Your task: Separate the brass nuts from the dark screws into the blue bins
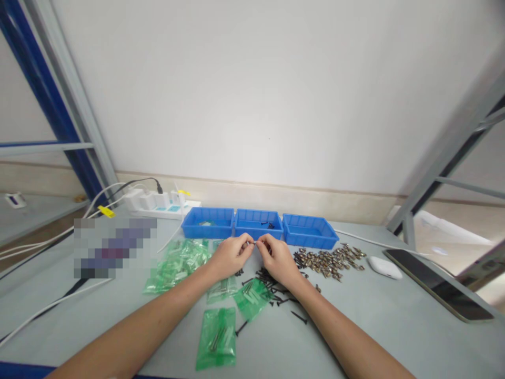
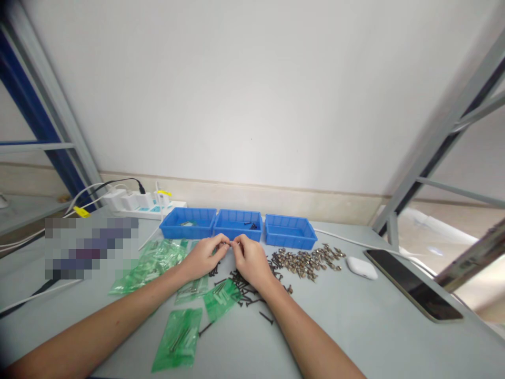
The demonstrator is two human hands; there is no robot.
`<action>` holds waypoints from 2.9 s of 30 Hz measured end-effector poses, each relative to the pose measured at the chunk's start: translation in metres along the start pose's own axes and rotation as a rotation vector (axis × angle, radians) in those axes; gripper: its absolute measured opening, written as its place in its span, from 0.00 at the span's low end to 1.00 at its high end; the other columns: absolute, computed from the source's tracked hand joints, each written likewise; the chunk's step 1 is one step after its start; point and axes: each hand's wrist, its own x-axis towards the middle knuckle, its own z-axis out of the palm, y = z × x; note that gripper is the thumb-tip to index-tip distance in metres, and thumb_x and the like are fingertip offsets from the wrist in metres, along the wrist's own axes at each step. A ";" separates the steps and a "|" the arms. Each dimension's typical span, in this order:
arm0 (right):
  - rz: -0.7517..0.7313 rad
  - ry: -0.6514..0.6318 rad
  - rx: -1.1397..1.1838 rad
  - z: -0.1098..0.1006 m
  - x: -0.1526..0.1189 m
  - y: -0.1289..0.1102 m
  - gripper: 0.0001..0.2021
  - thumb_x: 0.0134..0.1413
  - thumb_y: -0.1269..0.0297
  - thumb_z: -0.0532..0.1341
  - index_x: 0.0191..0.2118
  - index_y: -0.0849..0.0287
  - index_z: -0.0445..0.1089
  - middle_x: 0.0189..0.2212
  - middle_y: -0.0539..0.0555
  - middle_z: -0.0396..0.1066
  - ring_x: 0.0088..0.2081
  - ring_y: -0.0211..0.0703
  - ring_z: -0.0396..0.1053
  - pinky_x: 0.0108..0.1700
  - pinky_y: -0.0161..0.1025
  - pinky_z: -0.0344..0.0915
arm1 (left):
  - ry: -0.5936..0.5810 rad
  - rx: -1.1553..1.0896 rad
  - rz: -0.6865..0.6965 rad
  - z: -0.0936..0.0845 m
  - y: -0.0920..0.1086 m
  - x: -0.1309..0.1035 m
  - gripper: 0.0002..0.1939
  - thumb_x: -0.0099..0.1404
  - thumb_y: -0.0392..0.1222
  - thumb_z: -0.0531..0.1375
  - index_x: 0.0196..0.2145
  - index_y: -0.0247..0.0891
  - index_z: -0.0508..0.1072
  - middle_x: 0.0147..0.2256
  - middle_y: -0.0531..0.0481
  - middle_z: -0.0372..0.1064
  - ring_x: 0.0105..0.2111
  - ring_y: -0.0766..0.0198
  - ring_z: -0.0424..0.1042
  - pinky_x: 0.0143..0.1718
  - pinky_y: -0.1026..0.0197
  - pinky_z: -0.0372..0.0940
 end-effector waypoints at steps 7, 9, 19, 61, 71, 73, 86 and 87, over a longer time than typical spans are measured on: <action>0.005 -0.013 0.029 0.000 -0.001 -0.001 0.09 0.58 0.63 0.51 0.30 0.59 0.64 0.20 0.47 0.64 0.22 0.35 0.61 0.26 0.32 0.52 | -0.003 0.045 0.026 0.003 -0.002 -0.001 0.13 0.65 0.44 0.47 0.29 0.38 0.66 0.24 0.53 0.67 0.25 0.65 0.66 0.28 0.65 0.55; 0.002 -0.026 0.039 0.000 -0.001 -0.002 0.07 0.57 0.63 0.52 0.34 0.58 0.64 0.20 0.47 0.63 0.22 0.35 0.60 0.25 0.31 0.52 | -0.010 0.050 0.030 0.003 -0.003 -0.001 0.13 0.65 0.44 0.47 0.29 0.38 0.66 0.25 0.53 0.68 0.25 0.65 0.66 0.28 0.65 0.55; -0.039 -0.043 -0.052 -0.002 0.000 -0.001 0.07 0.52 0.70 0.52 0.36 0.58 0.65 0.22 0.49 0.65 0.24 0.37 0.62 0.28 0.32 0.54 | 0.004 0.060 0.024 0.001 0.002 0.000 0.13 0.64 0.44 0.47 0.28 0.39 0.66 0.22 0.54 0.64 0.24 0.65 0.64 0.27 0.65 0.55; -0.015 -0.020 -0.396 -0.010 0.005 -0.012 0.08 0.58 0.66 0.50 0.35 0.61 0.64 0.30 0.56 0.70 0.34 0.44 0.66 0.36 0.35 0.55 | 0.131 0.141 0.145 0.006 0.000 0.005 0.12 0.64 0.42 0.50 0.43 0.35 0.62 0.25 0.54 0.66 0.25 0.66 0.65 0.28 0.65 0.55; -0.023 -0.008 -0.380 -0.008 0.000 -0.016 0.10 0.56 0.66 0.51 0.42 0.62 0.65 0.31 0.55 0.72 0.33 0.45 0.67 0.34 0.35 0.56 | 0.085 0.181 0.127 0.007 -0.005 0.007 0.09 0.63 0.41 0.49 0.39 0.36 0.65 0.24 0.52 0.67 0.24 0.64 0.65 0.27 0.65 0.55; -0.029 0.001 -0.392 -0.006 0.000 -0.016 0.10 0.56 0.69 0.50 0.41 0.61 0.66 0.31 0.55 0.72 0.34 0.46 0.68 0.35 0.35 0.56 | 0.051 0.183 0.116 0.007 -0.005 0.007 0.09 0.63 0.41 0.49 0.38 0.36 0.65 0.23 0.52 0.67 0.24 0.64 0.66 0.26 0.65 0.55; 0.030 0.046 -0.405 -0.004 0.001 -0.014 0.12 0.57 0.63 0.49 0.35 0.59 0.68 0.29 0.54 0.72 0.32 0.44 0.68 0.32 0.35 0.56 | 0.077 0.121 0.091 0.009 -0.004 0.007 0.08 0.61 0.42 0.50 0.37 0.38 0.64 0.22 0.54 0.66 0.23 0.63 0.67 0.25 0.64 0.55; 0.036 0.042 -0.397 -0.004 0.001 -0.014 0.11 0.56 0.63 0.50 0.37 0.59 0.68 0.29 0.54 0.72 0.32 0.44 0.68 0.32 0.35 0.56 | 0.076 0.127 0.091 0.009 -0.004 0.007 0.07 0.61 0.42 0.50 0.36 0.38 0.64 0.22 0.54 0.66 0.23 0.64 0.67 0.25 0.64 0.55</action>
